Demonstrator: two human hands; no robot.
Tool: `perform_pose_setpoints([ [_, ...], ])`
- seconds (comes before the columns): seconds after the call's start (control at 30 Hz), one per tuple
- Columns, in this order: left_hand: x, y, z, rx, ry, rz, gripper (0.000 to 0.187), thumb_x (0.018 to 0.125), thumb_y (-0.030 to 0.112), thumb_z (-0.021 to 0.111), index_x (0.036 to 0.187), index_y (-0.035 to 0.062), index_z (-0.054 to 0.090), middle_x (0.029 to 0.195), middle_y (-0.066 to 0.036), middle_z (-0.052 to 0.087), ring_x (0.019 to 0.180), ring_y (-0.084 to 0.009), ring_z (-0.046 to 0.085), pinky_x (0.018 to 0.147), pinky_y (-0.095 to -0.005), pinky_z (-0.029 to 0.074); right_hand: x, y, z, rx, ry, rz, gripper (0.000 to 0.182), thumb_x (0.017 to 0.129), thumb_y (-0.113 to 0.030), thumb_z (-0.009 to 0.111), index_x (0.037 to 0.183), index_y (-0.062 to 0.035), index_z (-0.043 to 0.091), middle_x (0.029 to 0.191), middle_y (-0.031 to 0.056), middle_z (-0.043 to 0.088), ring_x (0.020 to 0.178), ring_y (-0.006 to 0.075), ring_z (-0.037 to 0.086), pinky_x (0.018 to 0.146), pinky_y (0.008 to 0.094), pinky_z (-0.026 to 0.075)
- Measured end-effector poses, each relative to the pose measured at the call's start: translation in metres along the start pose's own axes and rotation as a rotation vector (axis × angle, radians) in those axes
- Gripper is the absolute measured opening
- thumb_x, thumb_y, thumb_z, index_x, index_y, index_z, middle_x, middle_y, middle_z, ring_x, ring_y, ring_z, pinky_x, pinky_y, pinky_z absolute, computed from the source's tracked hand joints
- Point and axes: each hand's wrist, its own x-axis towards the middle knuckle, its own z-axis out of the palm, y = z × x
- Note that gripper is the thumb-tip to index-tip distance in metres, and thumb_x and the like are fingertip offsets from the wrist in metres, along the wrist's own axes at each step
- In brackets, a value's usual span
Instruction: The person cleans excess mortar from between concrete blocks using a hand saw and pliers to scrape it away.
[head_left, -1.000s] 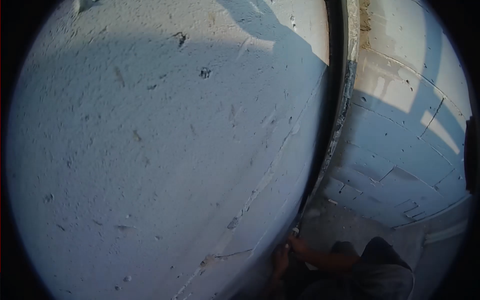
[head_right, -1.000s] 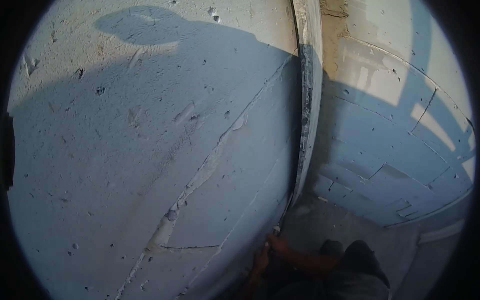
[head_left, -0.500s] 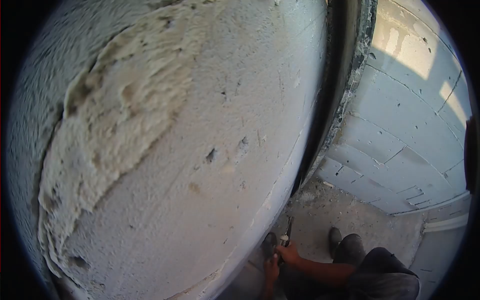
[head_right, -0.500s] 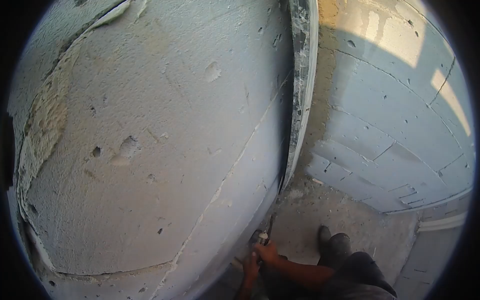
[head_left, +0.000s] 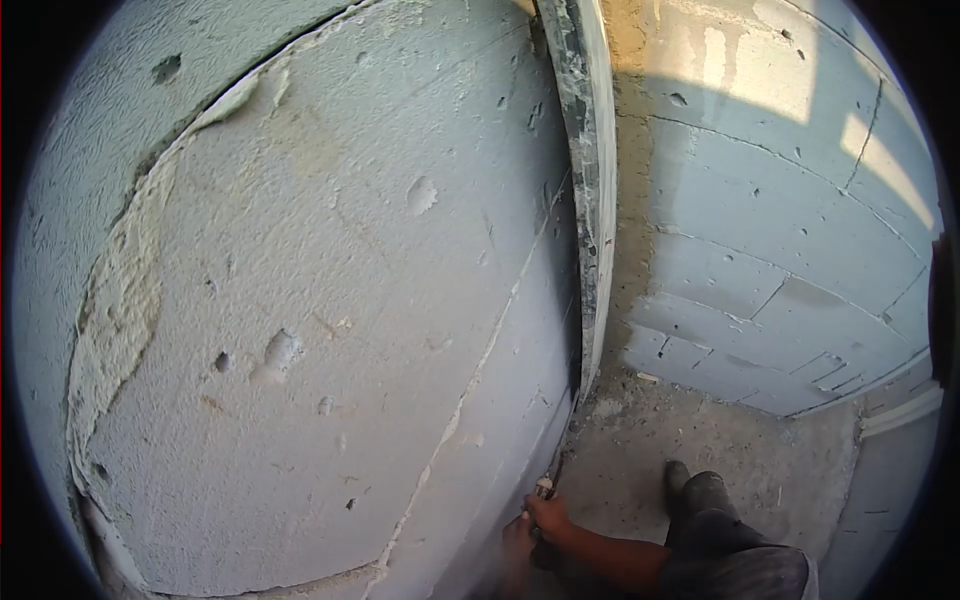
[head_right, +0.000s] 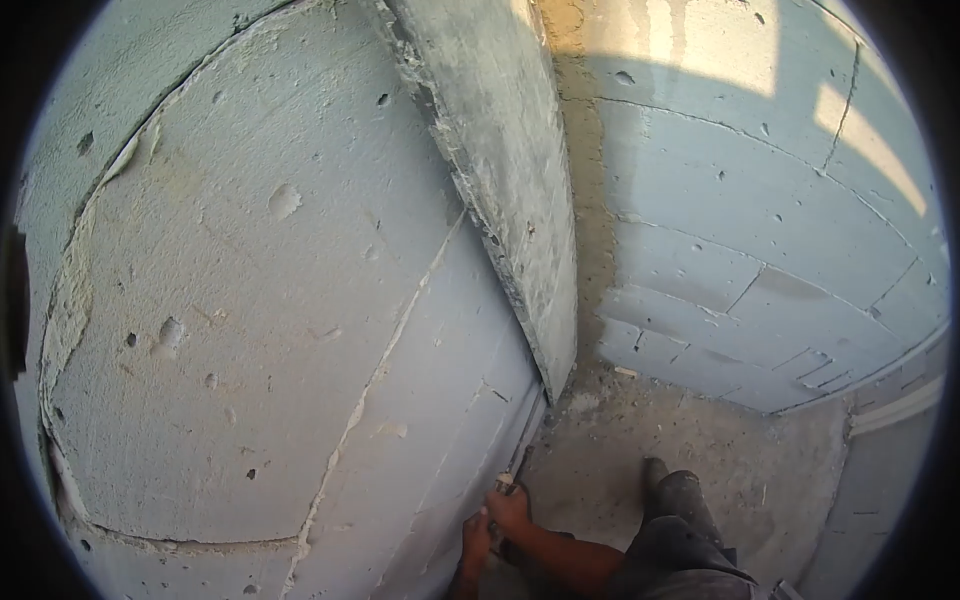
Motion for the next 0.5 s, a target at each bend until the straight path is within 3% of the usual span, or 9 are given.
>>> perform_pose_setpoints([
  [0.07, 0.024, 0.025, 0.011, -0.008, -0.023, -0.046, 0.044, 0.090, 0.037, 0.036, 0.078, -0.0014, 0.054, 0.064, -0.005, 0.052, 0.053, -0.0145, 0.047, 0.049, -0.0300, 0.039, 0.021, -0.022, 0.003, -0.052, 0.099, 0.014, 0.010, 0.068, -0.010, 0.058, 0.072, -0.0022, 0.054, 0.066, 0.0054, 0.057, 0.059, 0.0120, 0.054, 0.051, 0.0285, 0.044],
  [0.2, 0.075, 0.071, 0.049, 0.014, -0.130, -0.056, 0.051, 0.087, 0.047, 0.038, 0.078, -0.0004, 0.055, 0.062, -0.004, 0.051, 0.050, -0.0124, 0.046, 0.044, -0.0284, 0.036, 0.084, -0.061, -0.012, 0.141, 0.050, -0.112, 0.012, 0.072, -0.011, 0.058, 0.071, 0.0006, 0.054, 0.064, 0.0080, 0.057, 0.054, 0.0165, 0.056, 0.049, 0.0298, 0.045],
  [0.27, 0.090, 0.084, 0.069, 0.022, -0.175, -0.056, 0.054, 0.086, 0.050, 0.038, 0.077, -0.0002, 0.055, 0.061, -0.004, 0.051, 0.050, -0.0120, 0.047, 0.043, -0.0283, 0.036, 0.102, -0.086, -0.027, 0.146, -0.018, 0.036, 0.012, 0.072, -0.011, 0.058, 0.072, 0.0000, 0.053, 0.065, 0.0073, 0.056, 0.054, 0.0154, 0.054, 0.048, 0.0293, 0.045],
  [0.33, 0.090, 0.092, 0.075, 0.092, -0.082, -0.008, 0.058, 0.085, 0.053, 0.038, 0.069, 0.0001, 0.055, 0.057, -0.005, 0.050, 0.048, -0.0133, 0.048, 0.042, -0.0289, 0.036, 0.111, -0.079, -0.035, 0.089, 0.021, -0.004, 0.010, 0.071, -0.009, 0.059, 0.072, -0.0009, 0.053, 0.066, 0.0070, 0.055, 0.054, 0.0151, 0.053, 0.048, 0.0289, 0.044],
  [0.37, 0.085, 0.105, 0.072, 0.168, -0.106, -0.075, 0.062, 0.085, 0.055, 0.036, 0.063, -0.0004, 0.054, 0.051, -0.005, 0.048, 0.044, -0.0142, 0.047, 0.041, -0.0295, 0.036, 0.112, -0.083, -0.033, 0.090, 0.021, 0.030, 0.011, 0.070, -0.008, 0.060, 0.073, -0.0006, 0.053, 0.066, 0.0070, 0.055, 0.054, 0.0149, 0.053, 0.048, 0.0289, 0.044],
  [0.47, 0.095, 0.106, 0.070, 0.293, -0.147, -0.059, 0.065, 0.085, 0.056, 0.034, 0.063, -0.0013, 0.055, 0.051, -0.005, 0.047, 0.043, -0.0140, 0.047, 0.041, -0.0285, 0.035, 0.106, -0.086, -0.026, 0.084, -0.014, 0.104, 0.014, 0.069, -0.009, 0.063, 0.075, 0.0007, 0.055, 0.067, 0.0068, 0.056, 0.054, 0.0147, 0.053, 0.048, 0.0291, 0.044],
  [0.5, 0.089, 0.107, 0.074, 0.397, -0.138, -0.101, 0.068, 0.085, 0.056, 0.033, 0.070, -0.0054, 0.058, 0.060, -0.010, 0.055, 0.051, -0.0195, 0.052, 0.048, -0.0332, 0.040, 0.106, -0.092, -0.033, 0.052, -0.044, 0.118, 0.017, 0.068, -0.010, 0.065, 0.076, 0.0017, 0.055, 0.067, 0.0066, 0.056, 0.055, 0.0145, 0.053, 0.048, 0.0293, 0.044],
])
